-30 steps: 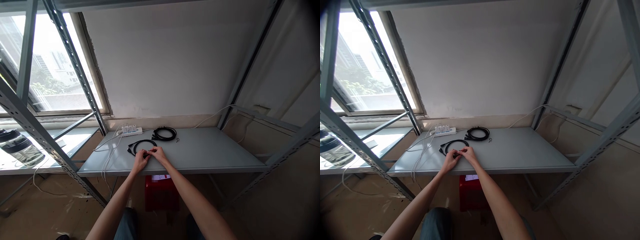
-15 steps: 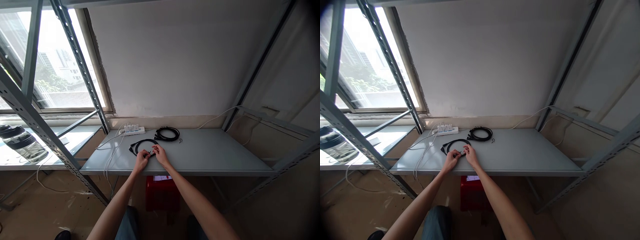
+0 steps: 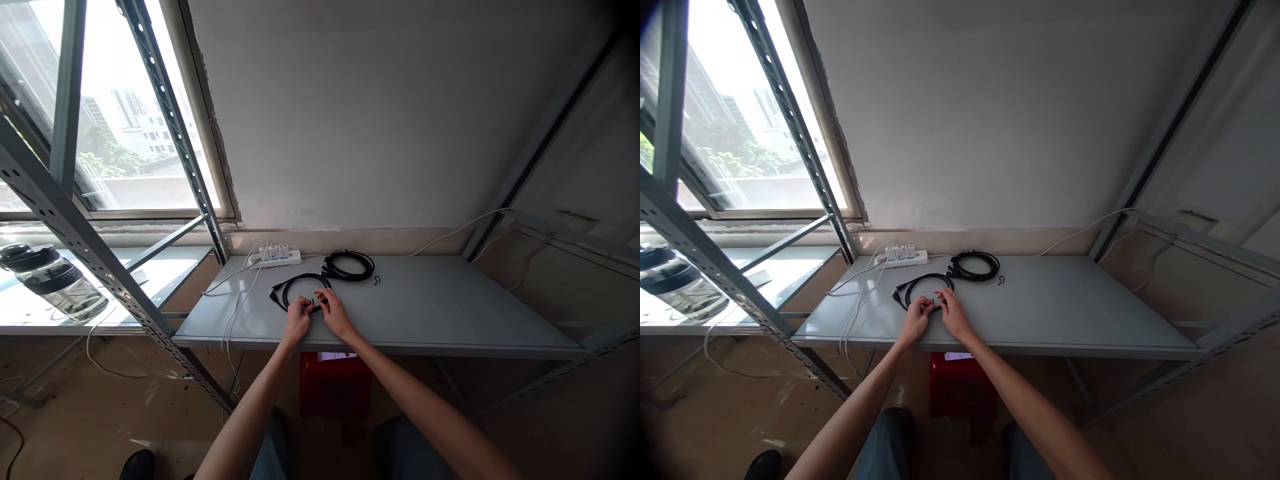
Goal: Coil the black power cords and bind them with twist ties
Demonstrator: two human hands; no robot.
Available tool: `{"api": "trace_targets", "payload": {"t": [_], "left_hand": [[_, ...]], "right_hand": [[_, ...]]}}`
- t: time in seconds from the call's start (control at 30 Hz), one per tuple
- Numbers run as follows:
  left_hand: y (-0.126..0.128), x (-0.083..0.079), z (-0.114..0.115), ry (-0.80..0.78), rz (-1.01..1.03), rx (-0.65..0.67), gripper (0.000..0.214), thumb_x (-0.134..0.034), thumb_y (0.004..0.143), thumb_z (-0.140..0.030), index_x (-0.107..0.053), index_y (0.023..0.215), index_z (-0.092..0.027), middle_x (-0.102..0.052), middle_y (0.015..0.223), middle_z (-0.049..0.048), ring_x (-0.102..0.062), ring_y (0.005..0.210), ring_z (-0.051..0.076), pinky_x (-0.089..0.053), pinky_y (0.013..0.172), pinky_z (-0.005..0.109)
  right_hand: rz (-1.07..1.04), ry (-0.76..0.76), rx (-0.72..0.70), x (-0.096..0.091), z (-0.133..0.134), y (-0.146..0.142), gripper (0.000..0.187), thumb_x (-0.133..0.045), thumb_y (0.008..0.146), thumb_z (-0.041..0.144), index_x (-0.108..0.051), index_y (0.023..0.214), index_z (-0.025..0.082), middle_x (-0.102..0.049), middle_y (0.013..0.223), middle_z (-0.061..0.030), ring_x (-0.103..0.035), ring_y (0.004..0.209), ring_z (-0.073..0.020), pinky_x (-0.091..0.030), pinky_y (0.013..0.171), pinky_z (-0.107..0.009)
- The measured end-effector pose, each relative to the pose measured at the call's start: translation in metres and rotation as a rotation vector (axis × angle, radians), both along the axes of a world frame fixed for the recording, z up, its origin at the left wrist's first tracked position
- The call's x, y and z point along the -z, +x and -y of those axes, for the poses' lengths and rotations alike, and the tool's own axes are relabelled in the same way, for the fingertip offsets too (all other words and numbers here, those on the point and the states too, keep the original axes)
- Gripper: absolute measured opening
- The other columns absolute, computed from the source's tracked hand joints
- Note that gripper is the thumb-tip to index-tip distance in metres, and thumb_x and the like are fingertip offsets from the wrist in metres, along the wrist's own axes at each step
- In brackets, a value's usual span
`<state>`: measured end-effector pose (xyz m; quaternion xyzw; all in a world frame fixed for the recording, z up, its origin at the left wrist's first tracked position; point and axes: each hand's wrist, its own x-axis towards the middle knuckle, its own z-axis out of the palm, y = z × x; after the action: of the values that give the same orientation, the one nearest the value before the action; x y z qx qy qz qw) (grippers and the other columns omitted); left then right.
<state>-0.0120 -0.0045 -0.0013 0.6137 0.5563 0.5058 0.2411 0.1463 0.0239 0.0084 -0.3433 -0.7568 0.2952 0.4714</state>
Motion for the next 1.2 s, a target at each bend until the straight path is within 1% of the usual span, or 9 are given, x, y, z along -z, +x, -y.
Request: {"api": "trace_targets", "payload": {"t": [0.1, 0.23, 0.3, 0.57, 0.77, 0.9, 1.0, 1.1, 1.2], "left_hand": [[-0.002, -0.001, -0.001, -0.013, 0.021, 0.000, 0.012, -0.060, 0.089, -0.024, -0.064, 0.079, -0.020, -0.069, 0.091, 0.0061, -0.065, 0.087, 0.020, -0.047, 0.082, 0.031], [-0.005, -0.001, -0.002, -0.033, 0.031, 0.073, 0.014, -0.061, 0.087, -0.025, -0.066, 0.076, -0.019, -0.068, 0.089, 0.0066, -0.065, 0.085, 0.020, -0.048, 0.083, 0.031], [-0.006, -0.001, -0.003, -0.050, 0.014, 0.099, 0.017, -0.059, 0.088, -0.025, -0.067, 0.074, -0.019, -0.068, 0.089, 0.0068, -0.064, 0.083, 0.019, -0.049, 0.084, 0.032], [-0.005, -0.008, -0.002, -0.109, -0.174, 0.106, 0.026, -0.056, 0.093, -0.028, -0.068, 0.072, -0.019, -0.068, 0.091, 0.0061, -0.064, 0.088, 0.020, -0.050, 0.090, 0.033], [-0.003, -0.009, 0.000, -0.104, -0.275, 0.104, 0.027, -0.052, 0.093, -0.021, -0.067, 0.070, -0.019, -0.067, 0.089, 0.0053, -0.063, 0.088, 0.019, -0.048, 0.088, 0.030], [-0.004, -0.008, 0.000, -0.093, -0.259, 0.092, 0.027, -0.053, 0.094, -0.022, -0.070, 0.073, -0.019, -0.066, 0.092, 0.0055, -0.064, 0.085, 0.018, -0.047, 0.085, 0.028], [-0.005, -0.007, 0.000, -0.094, -0.240, 0.086, 0.024, -0.055, 0.093, -0.023, -0.073, 0.078, -0.019, -0.068, 0.094, 0.0061, -0.064, 0.085, 0.018, -0.047, 0.082, 0.028], [-0.006, -0.005, -0.001, -0.100, -0.214, 0.087, 0.020, -0.056, 0.091, -0.022, -0.075, 0.085, -0.019, -0.071, 0.094, 0.0061, -0.064, 0.087, 0.019, -0.048, 0.083, 0.028], [-0.006, -0.004, -0.003, -0.105, -0.187, 0.092, 0.020, -0.057, 0.090, -0.022, -0.076, 0.084, -0.019, -0.072, 0.094, 0.0060, -0.065, 0.089, 0.019, -0.048, 0.085, 0.029]], "right_hand": [[-0.005, -0.001, -0.013, 0.000, 0.000, -0.001, 0.037, -0.044, 0.089, 0.017, -0.061, 0.121, 0.025, -0.062, 0.109, -0.0083, -0.062, 0.098, -0.0217, -0.053, 0.087, -0.035], [-0.004, -0.074, -0.035, 0.002, -0.003, -0.002, 0.036, -0.047, 0.086, 0.016, -0.061, 0.118, 0.023, -0.063, 0.087, -0.0028, -0.063, 0.079, -0.0194, -0.052, 0.080, -0.033], [0.000, -0.090, -0.025, 0.003, -0.004, -0.002, 0.036, -0.047, 0.085, 0.015, -0.061, 0.119, 0.023, -0.062, 0.082, -0.0012, -0.062, 0.075, -0.0188, -0.052, 0.078, -0.032], [0.014, 0.100, 0.041, -0.002, 0.008, -0.001, 0.040, -0.042, 0.091, 0.012, -0.060, 0.124, 0.025, -0.059, 0.110, -0.0081, -0.062, 0.092, -0.0198, -0.054, 0.078, -0.031], [0.112, 0.162, -0.067, -0.006, 0.015, 0.000, 0.043, -0.037, 0.089, 0.005, -0.064, 0.116, 0.024, -0.064, 0.115, -0.0084, -0.063, 0.100, -0.0211, -0.053, 0.085, -0.035], [0.068, 0.039, -0.172, -0.003, 0.005, 0.000, 0.043, -0.047, 0.077, 0.004, -0.066, 0.111, 0.021, -0.065, 0.112, -0.0085, -0.064, 0.095, -0.0196, -0.053, 0.076, -0.030], [0.007, -0.077, -0.241, 0.003, -0.004, 0.000, 0.043, -0.058, 0.073, 0.010, -0.064, 0.114, 0.020, -0.068, 0.114, -0.0086, -0.066, 0.100, -0.0202, -0.054, 0.077, -0.029], [-0.063, -0.174, -0.222, 0.007, -0.008, -0.001, 0.038, -0.070, 0.073, 0.019, -0.064, 0.111, 0.019, -0.071, 0.105, -0.0077, -0.068, 0.096, -0.0204, -0.055, 0.080, -0.032], [-0.108, -0.211, -0.171, 0.009, -0.007, -0.002, 0.035, -0.078, 0.070, 0.026, -0.064, 0.102, 0.020, -0.072, 0.098, -0.0064, -0.068, 0.088, -0.0199, -0.056, 0.078, -0.033]]}}
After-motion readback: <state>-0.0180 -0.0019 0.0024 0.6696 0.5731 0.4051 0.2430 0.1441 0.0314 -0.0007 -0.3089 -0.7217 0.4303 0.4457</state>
